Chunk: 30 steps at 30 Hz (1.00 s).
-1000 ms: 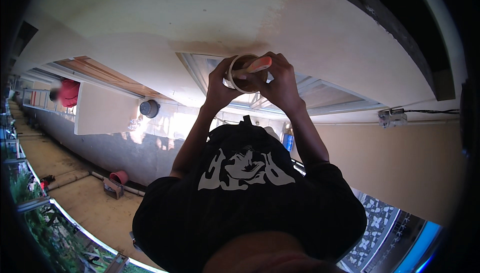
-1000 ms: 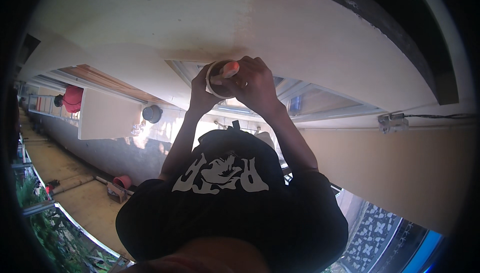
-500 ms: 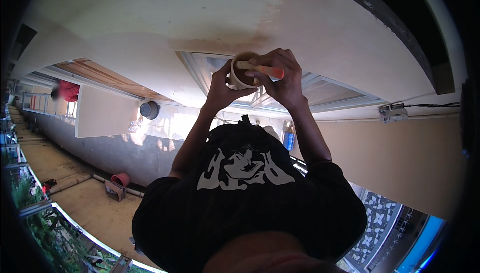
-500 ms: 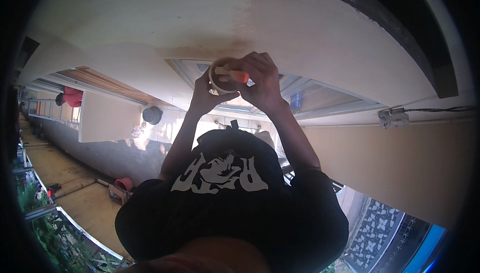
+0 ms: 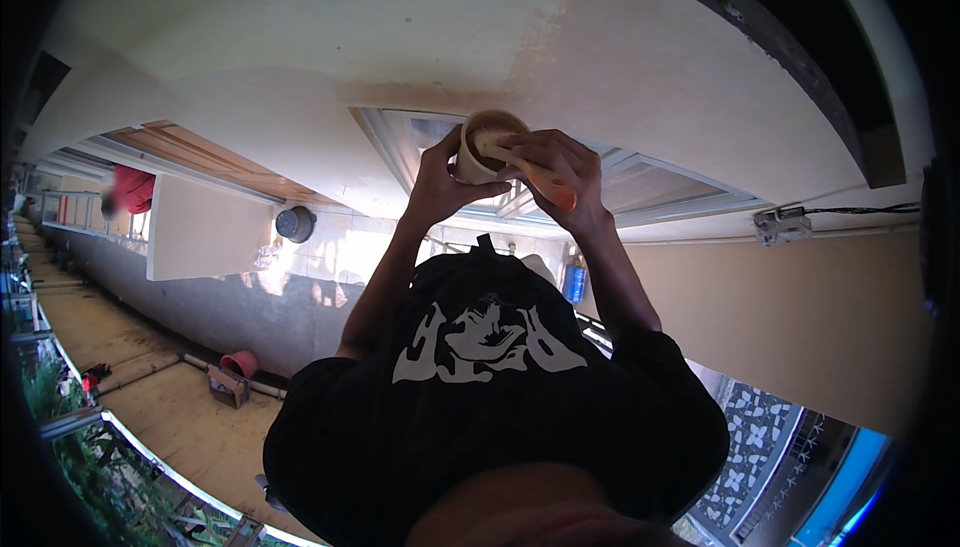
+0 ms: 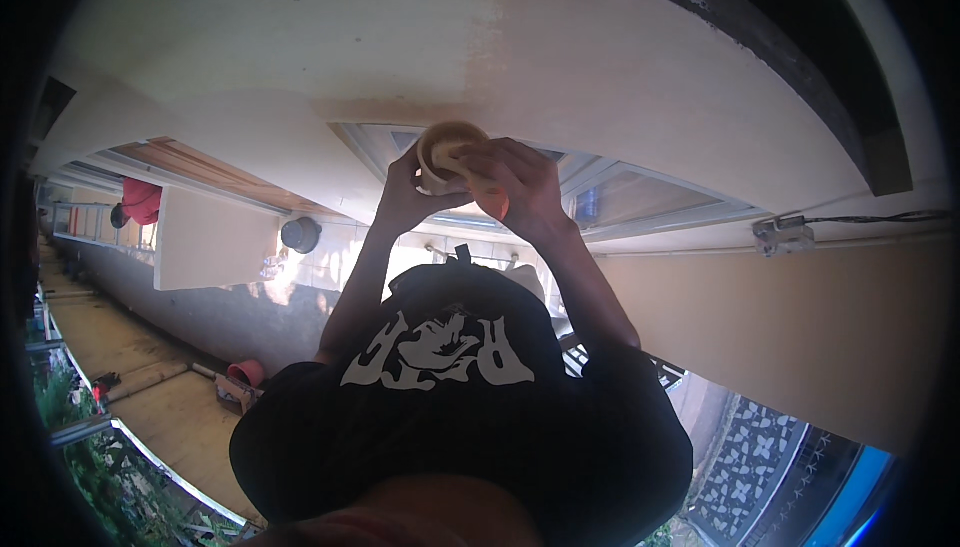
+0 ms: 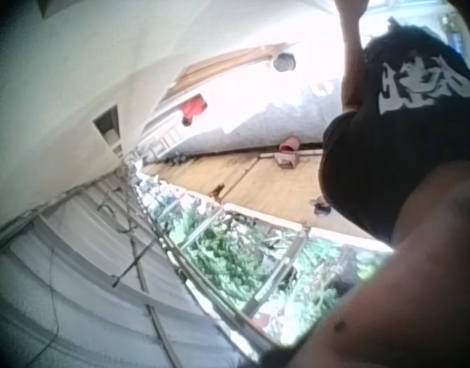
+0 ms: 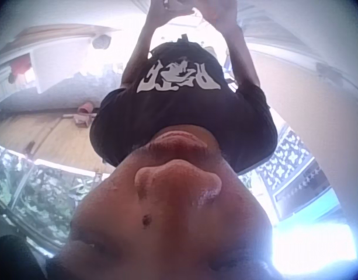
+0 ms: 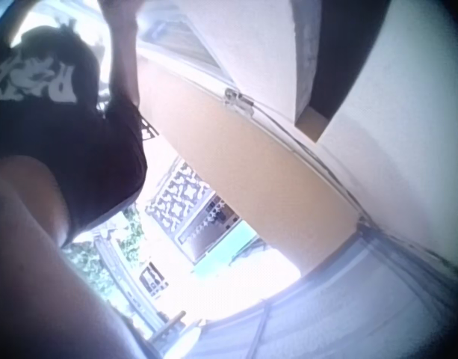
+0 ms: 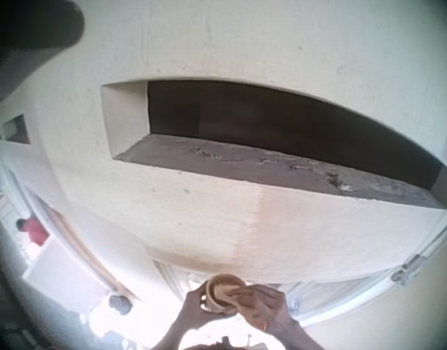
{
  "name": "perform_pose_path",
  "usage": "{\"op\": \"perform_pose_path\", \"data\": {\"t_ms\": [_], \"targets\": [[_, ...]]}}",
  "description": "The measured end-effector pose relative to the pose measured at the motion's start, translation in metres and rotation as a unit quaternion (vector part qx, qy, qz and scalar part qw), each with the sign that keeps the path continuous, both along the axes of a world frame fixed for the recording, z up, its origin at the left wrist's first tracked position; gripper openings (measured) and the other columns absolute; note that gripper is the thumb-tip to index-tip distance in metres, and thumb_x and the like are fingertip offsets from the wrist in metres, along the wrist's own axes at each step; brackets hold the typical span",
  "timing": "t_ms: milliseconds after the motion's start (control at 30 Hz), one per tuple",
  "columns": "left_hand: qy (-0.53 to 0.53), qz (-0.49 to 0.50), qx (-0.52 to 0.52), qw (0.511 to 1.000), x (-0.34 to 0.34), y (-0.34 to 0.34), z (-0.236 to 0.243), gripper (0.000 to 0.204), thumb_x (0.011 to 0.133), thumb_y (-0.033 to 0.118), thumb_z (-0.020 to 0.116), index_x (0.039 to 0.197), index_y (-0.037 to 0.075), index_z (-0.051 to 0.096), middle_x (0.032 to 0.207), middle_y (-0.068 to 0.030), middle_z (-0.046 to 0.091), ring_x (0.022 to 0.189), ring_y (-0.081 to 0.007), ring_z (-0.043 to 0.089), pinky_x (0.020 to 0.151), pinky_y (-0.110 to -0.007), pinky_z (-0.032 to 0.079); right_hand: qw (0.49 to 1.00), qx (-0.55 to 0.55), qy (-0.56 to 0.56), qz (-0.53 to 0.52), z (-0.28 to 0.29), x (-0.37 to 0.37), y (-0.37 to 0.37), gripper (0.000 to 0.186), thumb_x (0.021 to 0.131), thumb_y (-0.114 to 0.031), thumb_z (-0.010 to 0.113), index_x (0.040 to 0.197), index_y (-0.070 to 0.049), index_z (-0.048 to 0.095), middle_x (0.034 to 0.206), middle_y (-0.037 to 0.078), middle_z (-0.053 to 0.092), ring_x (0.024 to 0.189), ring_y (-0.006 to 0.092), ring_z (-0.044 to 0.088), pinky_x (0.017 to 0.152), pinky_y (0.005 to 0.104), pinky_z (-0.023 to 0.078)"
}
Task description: The person paints a ceiling using a paintbrush and a small container of paint. They repeatedly dip the brush into the container and apply paint to the ceiling surface in a consistent manner.
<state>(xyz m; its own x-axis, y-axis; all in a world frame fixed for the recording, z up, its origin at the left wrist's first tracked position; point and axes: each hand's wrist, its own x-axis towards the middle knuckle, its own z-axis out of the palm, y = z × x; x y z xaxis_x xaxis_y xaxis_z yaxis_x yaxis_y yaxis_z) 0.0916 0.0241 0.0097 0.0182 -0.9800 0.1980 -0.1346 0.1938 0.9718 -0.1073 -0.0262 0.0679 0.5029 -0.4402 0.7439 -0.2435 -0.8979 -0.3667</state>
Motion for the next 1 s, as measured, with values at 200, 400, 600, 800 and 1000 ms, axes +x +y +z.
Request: {"op": "perform_pose_path", "data": {"t_ms": [200,400,600,800,1000], "targets": [[-0.014,0.0,0.01,1.0,-0.002,0.003,-0.008,0.087,0.066,0.019,0.1,0.14,-0.002,0.059,0.128,-0.0149,0.071,0.119,-0.026,0.07,0.1,-0.042,0.061,0.992,0.108,-0.035,-0.05,0.005,-0.01,0.008,0.03,0.083,-0.011,0.087,0.107,-0.006,0.069,0.107,0.009,0.078,0.092,0.0255,0.079,0.077,0.0353,0.065],[0.004,-0.016,0.027,0.999,-0.002,0.006,-0.016,0.089,0.065,0.017,0.101,0.141,-0.003,0.058,0.128,-0.0154,0.071,0.118,-0.0263,0.07,0.102,-0.042,0.06,0.962,0.267,0.051,-0.04,0.043,-0.021,0.013,0.032,0.08,0.001,0.088,0.108,-0.003,0.072,0.107,0.009,0.078,0.099,0.0234,0.077,0.086,0.0347,0.063],[0.007,-0.034,0.02,0.999,-0.001,0.004,-0.016,0.089,0.065,0.018,0.101,0.141,-0.001,0.057,0.128,-0.0149,0.07,0.118,-0.0264,0.07,0.101,-0.042,0.061,0.967,0.25,0.043,-0.003,0.024,-0.02,0.005,0.023,0.083,0.001,0.085,0.102,-0.004,0.074,0.107,0.008,0.077,0.099,0.0225,0.077,0.084,0.034,0.064],[-0.002,-0.03,0.029,0.999,0.002,0.002,-0.016,0.089,0.065,0.018,0.101,0.141,0.0,0.057,0.128,-0.0145,0.07,0.118,-0.0267,0.07,0.1,-0.043,0.062,0.987,0.155,0.05,-0.004,0.002,-0.01,0.008,0.025,0.088,0.003,0.08,0.109,-0.004,0.07,0.109,0.011,0.078,0.1,0.0234,0.078,0.084,0.0338,0.066],[-0.002,-0.008,0.009,1.0,0.004,0.001,-0.016,0.089,0.066,0.02,0.101,0.141,0.0,0.057,0.129,-0.0148,0.07,0.12,-0.0275,0.069,0.101,-0.044,0.06,0.994,0.087,-0.052,-0.031,-0.002,-0.007,0.007,0.023,0.088,0.001,0.078,0.108,-0.004,0.066,0.113,0.009,0.077,0.092,0.0237,0.078,0.072,0.0326,0.064]]}}
